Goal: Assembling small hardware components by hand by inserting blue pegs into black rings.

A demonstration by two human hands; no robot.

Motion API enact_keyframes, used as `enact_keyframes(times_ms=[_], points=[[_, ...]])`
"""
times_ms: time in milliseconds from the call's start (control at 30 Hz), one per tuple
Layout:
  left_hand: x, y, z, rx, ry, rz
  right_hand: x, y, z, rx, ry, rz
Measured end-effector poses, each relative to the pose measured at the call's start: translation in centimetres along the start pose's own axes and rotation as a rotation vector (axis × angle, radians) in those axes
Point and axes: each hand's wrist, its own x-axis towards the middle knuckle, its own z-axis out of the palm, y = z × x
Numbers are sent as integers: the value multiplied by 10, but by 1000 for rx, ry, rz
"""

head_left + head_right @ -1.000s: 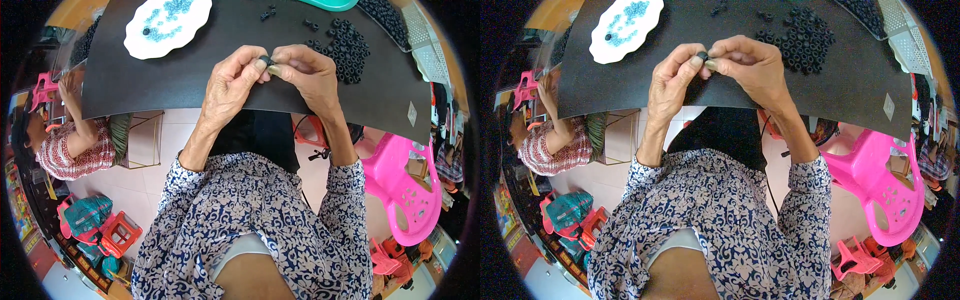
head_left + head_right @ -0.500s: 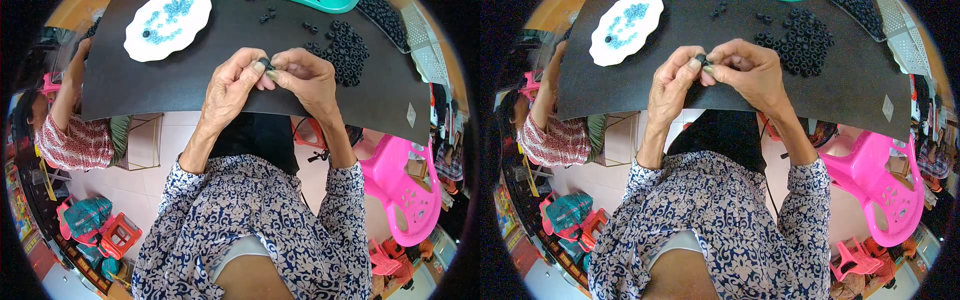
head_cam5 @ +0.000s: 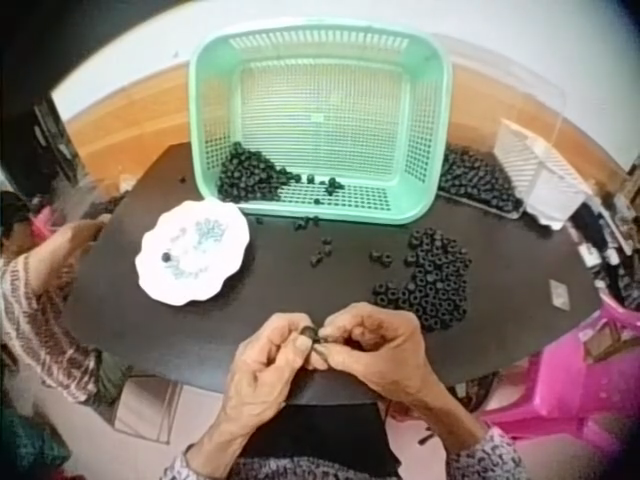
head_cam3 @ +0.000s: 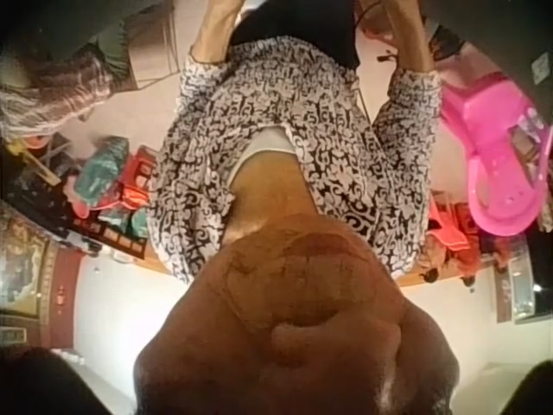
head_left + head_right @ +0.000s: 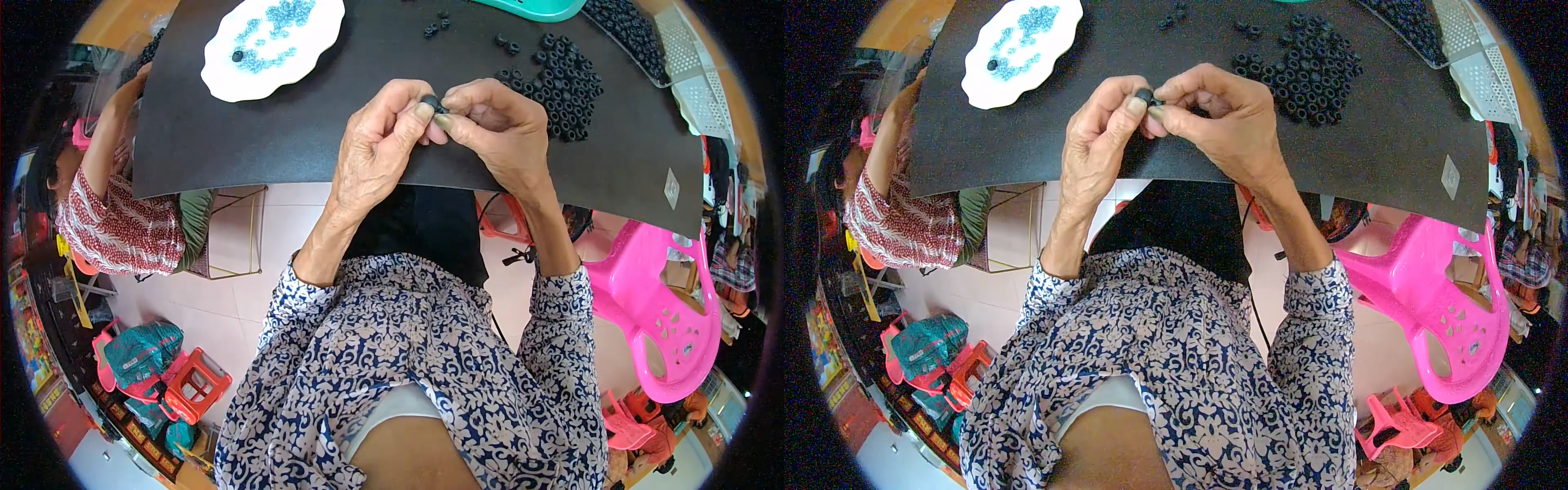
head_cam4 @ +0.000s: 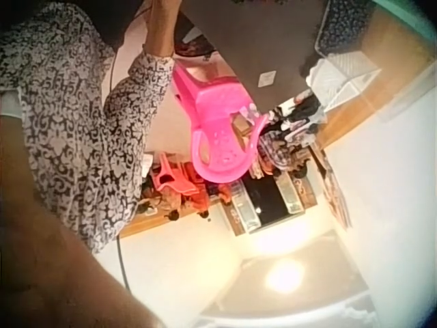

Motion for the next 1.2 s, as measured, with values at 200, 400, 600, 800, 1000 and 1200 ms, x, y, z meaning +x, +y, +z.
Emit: enact_keyframes(times_ms=[200,400,600,800,1000,1200], points=[[1,3,-4,-15,-70,-26,-2,2,-3,-8,-58,8],[6,-1,-14,-163,-154,-111,0,5,-4,-19,-59,123],[9,0,-23,-344,-235,-188,5,12,4,54,-69,79],[13,-6,-33,-232,-314,-150,12,19,5,-78,-80,70],[18,-4,-37,-184,-227,-134,23,21,15,44,-69,95],[29,-6,-47,-163,-232,-151,36,30,15,26,-70,86]])
